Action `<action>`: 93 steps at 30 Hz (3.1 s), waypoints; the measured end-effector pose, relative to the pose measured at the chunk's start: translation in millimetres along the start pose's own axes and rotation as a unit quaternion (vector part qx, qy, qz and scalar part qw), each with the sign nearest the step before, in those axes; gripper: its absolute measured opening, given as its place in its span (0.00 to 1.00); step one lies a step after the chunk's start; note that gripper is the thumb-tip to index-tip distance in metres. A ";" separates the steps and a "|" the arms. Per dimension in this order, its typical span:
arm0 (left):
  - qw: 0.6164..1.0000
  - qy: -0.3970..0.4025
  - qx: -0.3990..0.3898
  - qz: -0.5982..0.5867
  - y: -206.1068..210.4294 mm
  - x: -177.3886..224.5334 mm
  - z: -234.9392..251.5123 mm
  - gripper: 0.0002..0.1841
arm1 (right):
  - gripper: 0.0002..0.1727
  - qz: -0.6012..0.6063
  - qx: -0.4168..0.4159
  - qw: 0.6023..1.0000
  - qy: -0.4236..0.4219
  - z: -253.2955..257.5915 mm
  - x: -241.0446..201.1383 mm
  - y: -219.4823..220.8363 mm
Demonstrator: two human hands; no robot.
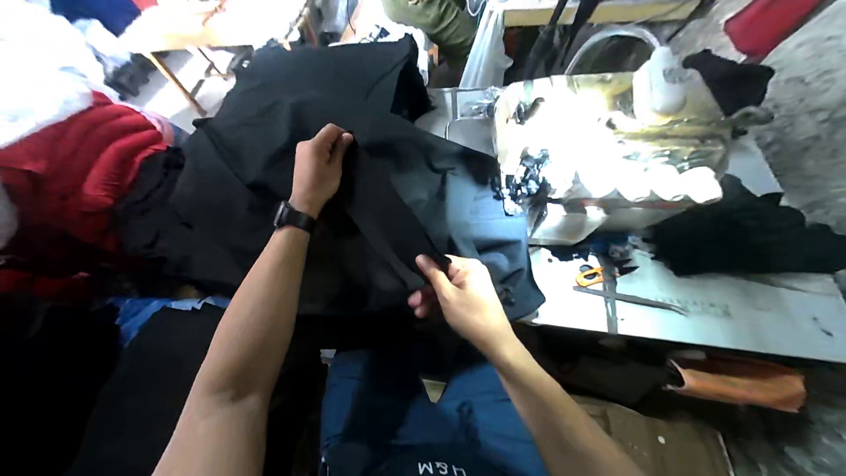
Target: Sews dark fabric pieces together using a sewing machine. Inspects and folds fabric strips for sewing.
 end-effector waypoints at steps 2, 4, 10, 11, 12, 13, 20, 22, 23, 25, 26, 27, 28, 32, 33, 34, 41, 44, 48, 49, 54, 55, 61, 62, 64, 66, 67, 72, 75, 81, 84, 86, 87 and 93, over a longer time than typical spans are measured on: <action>0.999 -0.013 0.002 0.029 13.0 -19.5 1.1 0.18 | 0.19 -0.102 -0.005 0.994 -0.042 -20.5 5.9 -2.7; 0.999 -0.019 0.013 0.039 16.4 -24.4 0.6 0.18 | 0.22 -0.146 0.011 0.983 -0.115 -64.3 12.8 -12.6; 0.999 -0.012 -0.013 0.052 17.5 -17.6 -1.8 0.19 | 0.21 -0.130 0.023 0.984 -0.119 -114.8 28.3 -23.9; 0.999 -0.010 -0.027 0.027 15.5 -6.7 -5.7 0.18 | 0.22 -0.154 0.016 0.981 -0.117 -108.9 34.2 -28.1; 0.998 -0.007 -0.055 -0.006 11.4 13.3 -16.9 0.17 | 0.24 -0.202 0.005 0.972 -0.118 -106.3 37.9 -36.1; 0.994 0.017 -0.095 -0.042 6.5 43.0 -33.9 0.15 | 0.27 -0.259 -0.010 0.958 -0.125 -108.0 37.2 -45.5; 0.855 0.268 -0.336 -0.291 9.3 235.5 -163.5 0.13 | 0.19 -0.215 -0.084 0.934 -0.274 -114.6 -37.0 -74.2; 0.827 0.118 -0.278 -0.474 12.6 221.4 -161.9 0.14 | 0.07 -0.069 -0.077 0.957 -0.271 -112.4 -45.3 -66.5; 0.786 0.028 -0.249 -0.566 20.1 206.7 -167.2 0.19 | 0.04 -0.007 -0.049 0.963 -0.264 -113.6 -45.9 -65.3; 0.678 -0.111 -0.259 -0.678 40.5 185.7 -197.2 0.37 | 0.06 0.075 0.043 0.966 -0.243 -117.7 -38.4 -65.4; 0.632 -0.157 -0.279 -0.706 48.3 181.4 -219.6 0.42 | 0.07 0.090 0.087 0.965 -0.229 -119.3 -31.4 -66.1; 0.610 -0.181 -0.288 -0.716 51.9 179.7 -238.7 0.39 | 0.08 0.091 0.118 0.965 -0.216 -119.8 -24.1 -66.6; 0.629 -0.180 -0.282 -0.702 50.2 180.0 -249.6 0.30 | 0.10 0.092 0.135 0.964 -0.208 -119.7 -17.0 -66.6; 0.842 -0.104 -0.182 -0.496 10.9 175.8 -241.7 0.06 | 0.16 0.095 0.110 0.963 -0.226 -120.0 -5.8 -68.0; 0.872 -0.085 -0.162 -0.454 0.5 173.2 -236.2 0.05 | 0.18 0.055 0.104 0.961 -0.251 -119.3 -11.5 -71.1; 0.883 -0.075 -0.151 -0.438 -9.3 170.1 -231.0 0.05 | 0.19 -0.011 0.104 0.952 -0.286 -119.6 -19.5 -75.4; 0.837 -0.057 -0.311 -0.447 -38.3 171.6 -225.0 0.09 | 0.09 -0.344 0.131 0.787 -0.495 -134.0 -65.4 -90.4; 0.811 -0.092 -0.292 -0.499 -30.8 167.2 -221.5 0.09 | 0.13 -0.274 0.038 0.834 -0.478 -125.8 -62.6 -79.2; 0.793 -0.148 -0.258 -0.532 -24.8 167.7 -220.0 0.07 | 0.03 0.007 -0.097 0.951 -0.293 -119.0 -32.1 -65.5; 0.800 -0.148 -0.262 -0.518 -27.6 169.0 -219.8 0.05 | 0.04 0.060 -0.124 0.959 -0.247 -120.3 -27.1 -63.4; 0.907 -0.048 -0.309 -0.281 -59.9 180.4 -214.3 0.13 | 0.13 -0.201 -0.084 0.942 -0.254 -124.1 -44.1 -77.6; 0.935 -0.011 -0.298 -0.194 -63.7 183.8 -213.2 0.11 | 0.10 -0.287 -0.059 0.920 -0.261 -124.7 -48.1 -79.9; 0.966 0.104 -0.231 0.041 -69.3 203.5 -218.2 0.17 | 0.07 -0.380 0.005 0.880 -0.283 -129.0 -56.4 -79.9; 0.966 0.112 -0.223 0.065 -68.9 206.6 -219.9 0.24 | 0.08 -0.375 0.012 0.881 -0.289 -129.1 -57.2 -79.7; 0.967 0.126 -0.199 0.091 -65.6 210.7 -222.7 0.28 | 0.09 -0.360 0.021 0.887 -0.287 -129.7 -57.1 -81.1; 0.977 0.108 -0.179 0.047 -63.6 208.0 -220.6 0.22 | 0.10 -0.308 0.023 0.909 -0.279 -130.4 -55.4 -84.3; 0.980 0.085 -0.179 -0.006 -63.5 204.6 -218.1 0.19 | 0.11 -0.269 0.025 0.924 -0.272 -130.9 -54.4 -85.8; 0.947 0.006 -0.202 -0.251 -59.3 194.3 -210.7 0.10 | 0.08 -0.110 0.030 0.972 -0.207 -132.2 -48.5 -89.8; 0.944 0.006 -0.197 -0.264 -58.5 194.1 -210.8 0.08 | 0.06 -0.056 0.033 0.980 -0.187 -131.9 -43.6 -87.8; 0.956 -0.005 -0.160 -0.246 -58.8 194.8 -211.5 0.05 | 0.06 0.008 0.075 0.982 -0.175 -130.9 -35.1 -84.2; 0.965 -0.017 -0.119 -0.232 -58.4 196.3 -211.7 0.12 | 0.17 0.035 0.113 0.976 -0.181 -130.1 -34.1 -83.6; 0.979 -0.014 -0.080 -0.187 -55.4 196.1 -211.2 0.18 | 0.25 0.012 0.121 0.977 -0.177 -128.6 -35.4 -82.8; 0.985 -0.005 -0.064 -0.163 -53.1 195.2 -211.0 0.16 | 0.27 -0.008 0.115 0.980 -0.164 -126.9 -34.9 -82.8; 0.961 -0.052 -0.086 -0.259 -29.9 193.1 -207.5 0.05 | 0.10 -0.019 0.090 0.985 -0.149 -114.3 -24.6 -83.3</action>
Point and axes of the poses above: each hand's wrist, its own z-axis towards the middle knuckle, its own y-axis out of the palm, x = y × z, the point moved 6 cm from there along z, towards the middle knuckle, and after that the axes turned 8 degrees about -y, right-handed, at the moved point
